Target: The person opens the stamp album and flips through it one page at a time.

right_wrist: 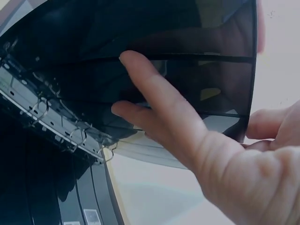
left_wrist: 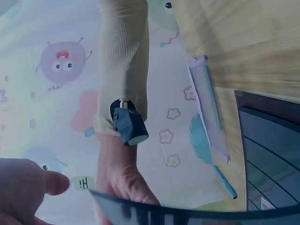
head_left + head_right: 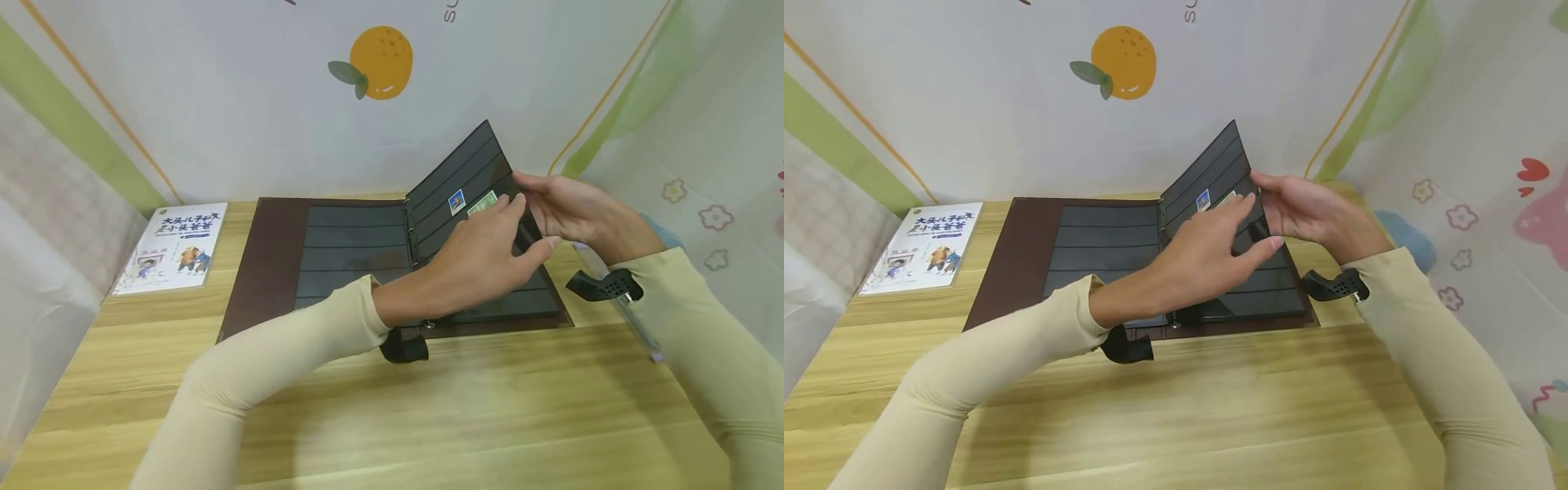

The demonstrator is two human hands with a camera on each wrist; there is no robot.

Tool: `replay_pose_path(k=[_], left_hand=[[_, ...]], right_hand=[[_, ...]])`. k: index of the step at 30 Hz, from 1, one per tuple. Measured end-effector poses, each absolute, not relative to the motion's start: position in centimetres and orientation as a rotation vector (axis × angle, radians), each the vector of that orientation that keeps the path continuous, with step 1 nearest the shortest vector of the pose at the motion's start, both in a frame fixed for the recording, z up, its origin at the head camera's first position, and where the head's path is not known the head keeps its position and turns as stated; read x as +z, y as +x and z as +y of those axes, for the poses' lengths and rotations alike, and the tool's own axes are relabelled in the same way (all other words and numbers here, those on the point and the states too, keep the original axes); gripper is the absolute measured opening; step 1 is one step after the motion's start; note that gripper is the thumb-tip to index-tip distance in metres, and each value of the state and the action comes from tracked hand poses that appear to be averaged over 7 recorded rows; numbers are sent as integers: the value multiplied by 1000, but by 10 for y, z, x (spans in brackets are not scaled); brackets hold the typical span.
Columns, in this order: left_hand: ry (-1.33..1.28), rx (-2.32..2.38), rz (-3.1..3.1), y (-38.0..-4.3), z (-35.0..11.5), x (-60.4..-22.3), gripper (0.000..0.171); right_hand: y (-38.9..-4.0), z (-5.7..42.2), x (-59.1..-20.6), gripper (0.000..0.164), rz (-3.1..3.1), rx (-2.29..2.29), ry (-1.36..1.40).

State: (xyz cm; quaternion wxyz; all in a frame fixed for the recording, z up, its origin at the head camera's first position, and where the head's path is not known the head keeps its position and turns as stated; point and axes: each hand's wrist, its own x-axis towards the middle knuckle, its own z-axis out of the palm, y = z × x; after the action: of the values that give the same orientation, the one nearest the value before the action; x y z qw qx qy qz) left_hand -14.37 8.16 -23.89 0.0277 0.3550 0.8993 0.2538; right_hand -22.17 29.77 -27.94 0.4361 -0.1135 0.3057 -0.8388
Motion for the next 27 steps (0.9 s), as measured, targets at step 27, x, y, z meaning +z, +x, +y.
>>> replay_pose_path(k=[27], left_hand=[[424, 1546, 2377, -137, -21, -218, 64]], right_hand=[[-205, 227, -269, 67, 1753, -1659, -544]])
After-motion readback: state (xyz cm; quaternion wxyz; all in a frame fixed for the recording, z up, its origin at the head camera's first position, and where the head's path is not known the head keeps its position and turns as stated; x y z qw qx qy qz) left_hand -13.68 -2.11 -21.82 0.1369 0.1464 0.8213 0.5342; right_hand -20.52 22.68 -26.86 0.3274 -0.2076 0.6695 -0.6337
